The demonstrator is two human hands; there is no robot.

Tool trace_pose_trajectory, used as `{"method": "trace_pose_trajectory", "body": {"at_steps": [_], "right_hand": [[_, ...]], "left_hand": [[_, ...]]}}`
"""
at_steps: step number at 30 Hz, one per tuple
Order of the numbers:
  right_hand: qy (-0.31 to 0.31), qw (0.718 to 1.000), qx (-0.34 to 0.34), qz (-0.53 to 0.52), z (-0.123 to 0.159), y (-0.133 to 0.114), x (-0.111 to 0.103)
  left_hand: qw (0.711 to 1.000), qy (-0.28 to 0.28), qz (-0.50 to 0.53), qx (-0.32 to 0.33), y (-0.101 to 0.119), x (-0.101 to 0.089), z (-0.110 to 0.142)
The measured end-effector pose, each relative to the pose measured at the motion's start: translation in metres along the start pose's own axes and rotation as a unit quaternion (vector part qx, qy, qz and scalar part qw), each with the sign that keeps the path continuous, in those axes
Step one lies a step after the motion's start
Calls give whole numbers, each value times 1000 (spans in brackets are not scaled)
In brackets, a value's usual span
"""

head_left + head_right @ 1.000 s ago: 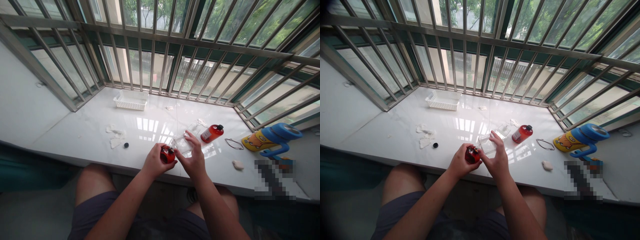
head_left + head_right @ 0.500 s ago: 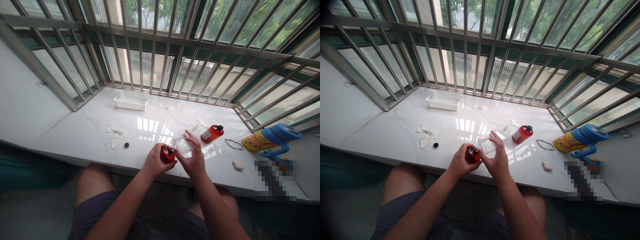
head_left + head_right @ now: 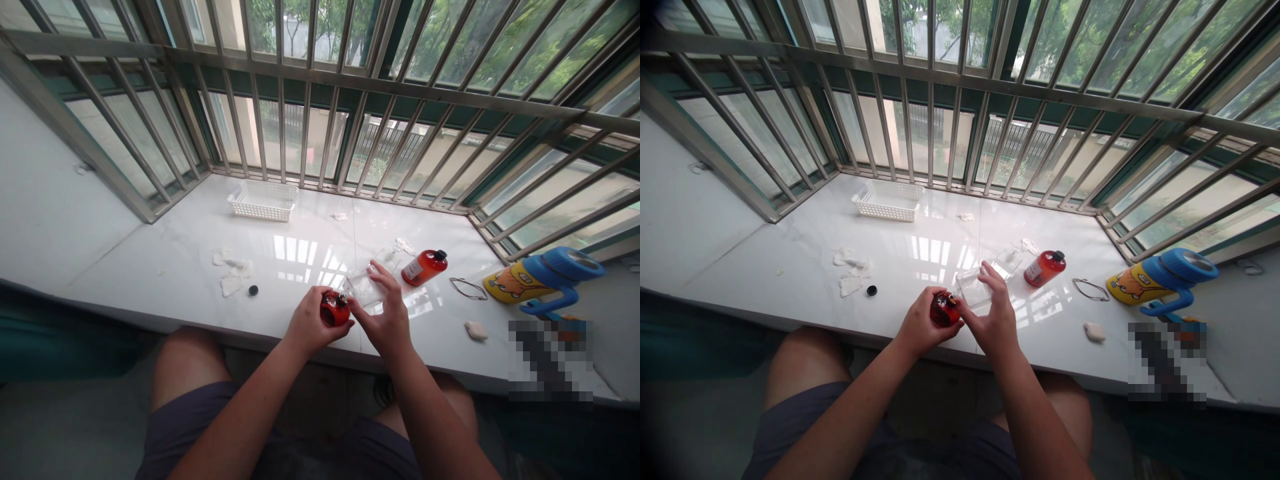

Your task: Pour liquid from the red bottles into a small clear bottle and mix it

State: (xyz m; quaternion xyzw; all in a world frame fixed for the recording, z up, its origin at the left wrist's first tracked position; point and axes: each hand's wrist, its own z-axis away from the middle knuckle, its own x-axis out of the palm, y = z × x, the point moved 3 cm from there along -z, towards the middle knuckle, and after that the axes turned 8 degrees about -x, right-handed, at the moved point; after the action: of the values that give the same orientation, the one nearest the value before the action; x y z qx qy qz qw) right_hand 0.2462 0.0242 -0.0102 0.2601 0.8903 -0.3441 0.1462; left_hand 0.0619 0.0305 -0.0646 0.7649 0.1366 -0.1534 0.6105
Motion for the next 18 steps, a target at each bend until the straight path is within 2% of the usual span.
{"method": "trace_pose_trajectory", "body": {"at_steps": [18], "right_hand": [[-4, 1000, -10, 5, -1, -2, -1]], "left_hand": [[1000, -1, 1, -5, 0, 0, 0]]}}
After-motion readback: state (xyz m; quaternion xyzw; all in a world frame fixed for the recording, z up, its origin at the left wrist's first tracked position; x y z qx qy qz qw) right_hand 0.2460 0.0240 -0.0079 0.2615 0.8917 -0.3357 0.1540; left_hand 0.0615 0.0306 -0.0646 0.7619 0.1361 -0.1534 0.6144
